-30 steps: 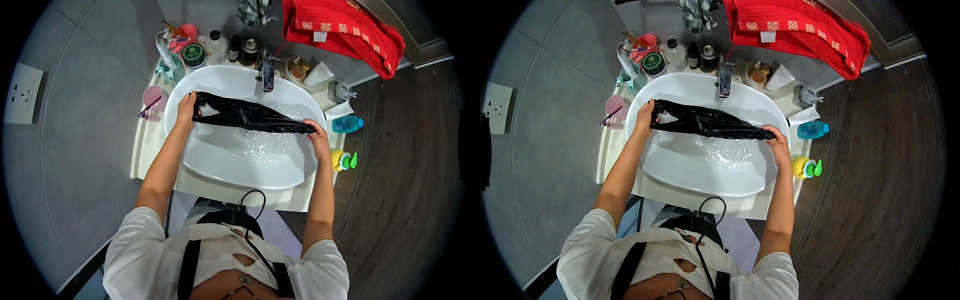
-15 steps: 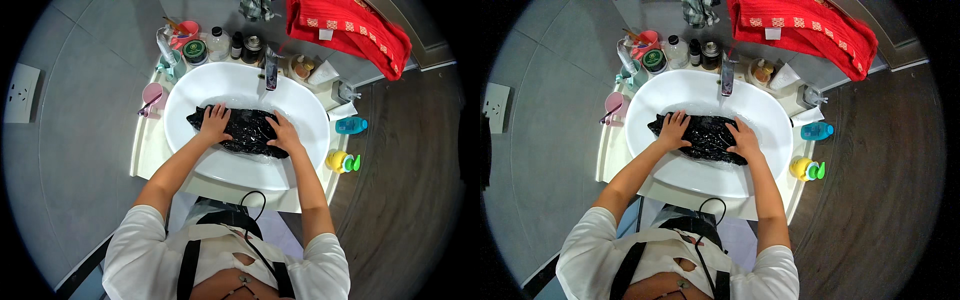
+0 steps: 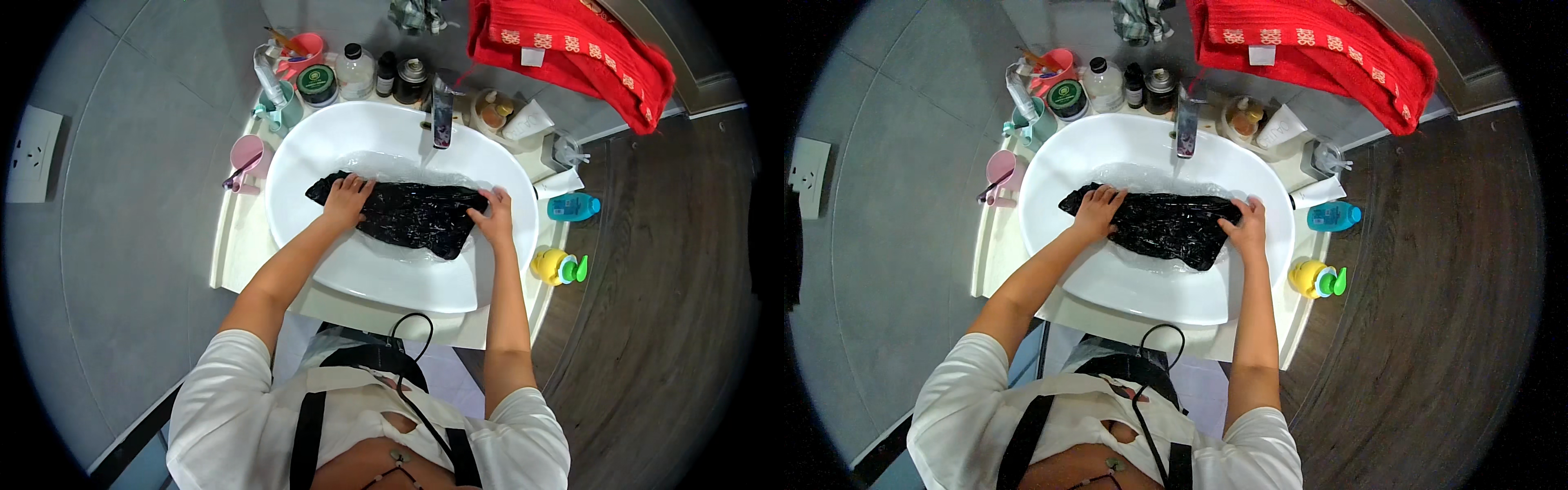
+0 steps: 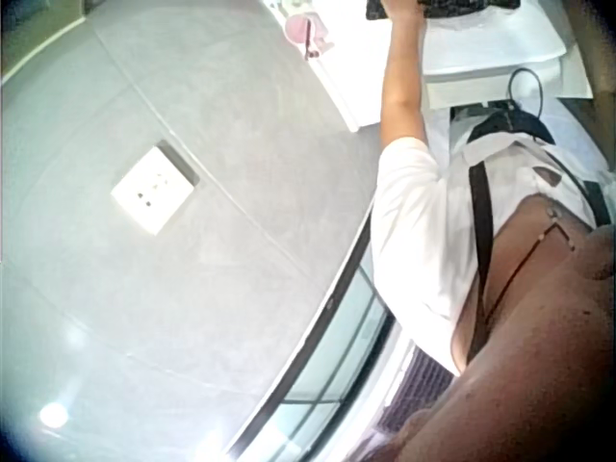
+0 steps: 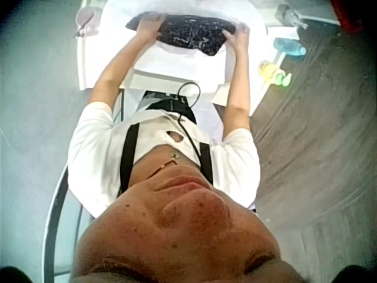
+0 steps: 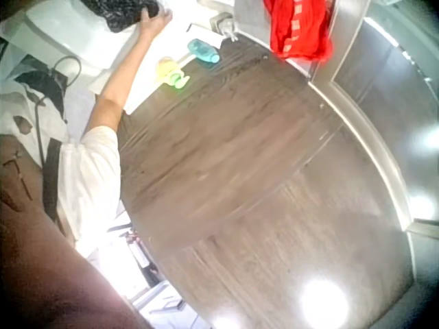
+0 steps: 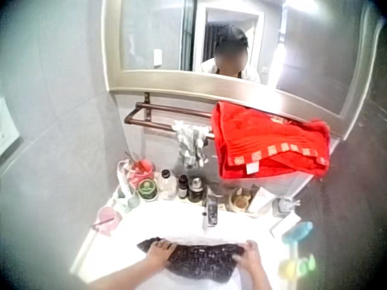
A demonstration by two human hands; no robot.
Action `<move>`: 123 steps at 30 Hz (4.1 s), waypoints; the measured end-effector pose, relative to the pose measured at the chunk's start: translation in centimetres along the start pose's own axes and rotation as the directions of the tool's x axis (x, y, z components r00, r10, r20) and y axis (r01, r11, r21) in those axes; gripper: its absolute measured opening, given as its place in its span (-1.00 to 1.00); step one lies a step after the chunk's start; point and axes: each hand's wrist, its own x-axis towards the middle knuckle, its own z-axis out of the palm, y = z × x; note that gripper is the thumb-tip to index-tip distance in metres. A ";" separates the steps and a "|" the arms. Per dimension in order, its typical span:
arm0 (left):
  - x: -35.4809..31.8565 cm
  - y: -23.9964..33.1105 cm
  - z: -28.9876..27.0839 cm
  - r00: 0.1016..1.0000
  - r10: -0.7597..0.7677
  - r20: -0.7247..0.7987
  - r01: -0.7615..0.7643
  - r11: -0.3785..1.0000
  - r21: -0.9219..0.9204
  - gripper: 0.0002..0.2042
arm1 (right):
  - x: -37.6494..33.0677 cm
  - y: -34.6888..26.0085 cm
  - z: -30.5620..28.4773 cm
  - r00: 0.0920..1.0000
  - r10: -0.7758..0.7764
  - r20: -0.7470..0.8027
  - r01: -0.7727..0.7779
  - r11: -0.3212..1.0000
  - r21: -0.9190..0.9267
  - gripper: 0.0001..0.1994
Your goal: The person washes a black article of clothing by hand in a white sink basin, running water over the fabric and scrubbing it periodically.
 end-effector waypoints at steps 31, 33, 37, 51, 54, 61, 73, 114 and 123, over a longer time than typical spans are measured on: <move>-2.0 3.7 -0.8 0.666 -0.625 0.407 0.190 -0.385 -0.903 -0.58 | -4.7 -4.0 7.8 0.980 -0.093 0.176 0.157 0.903 -0.400 -0.68; -2.5 4.6 -1.4 0.655 -0.624 0.426 0.189 -0.411 -0.892 -0.59 | -4.6 -3.2 7.7 0.996 0.010 0.093 0.028 0.917 -0.397 -0.67; -2.3 6.9 -5.1 0.664 -0.443 0.602 0.291 -0.589 -0.754 -0.56 | -3.6 -3.6 8.0 0.992 0.071 0.108 -0.062 0.995 -0.079 -0.68; 5.3 5.7 4.6 0.945 -0.286 0.160 -0.047 -0.603 -0.797 -0.83 | -3.9 -15.1 4.0 0.930 -0.367 0.010 0.293 0.756 0.586 -0.59; 3.9 6.3 0.0 0.712 -0.585 0.389 -0.041 -0.588 -0.808 -0.86 | -2.5 -9.5 3.4 0.969 -0.236 -0.068 0.246 0.938 0.244 -0.73; 0.8 4.1 -3.4 0.705 -0.672 0.227 0.072 -0.250 -0.966 -0.84 | -2.4 -4.2 2.8 0.991 -0.064 0.115 0.127 0.684 -0.719 -0.71; -0.6 4.5 -1.5 0.626 -0.673 0.394 0.123 -0.414 -0.902 -0.74 | -3.7 -5.2 10.4 0.908 -0.052 0.416 0.283 0.808 -0.517 -0.52; 1.0 5.7 0.7 0.819 -0.398 0.414 0.055 -0.663 -0.747 -0.57 | -5.1 -4.6 13.1 0.990 0.104 -0.094 -0.094 0.990 0.102 -0.42; 0.7 7.0 -1.1 0.924 0.004 0.382 0.185 -0.880 -0.437 -0.49 | -6.5 -13.4 8.9 0.990 -0.096 -0.101 0.127 0.919 0.373 -0.60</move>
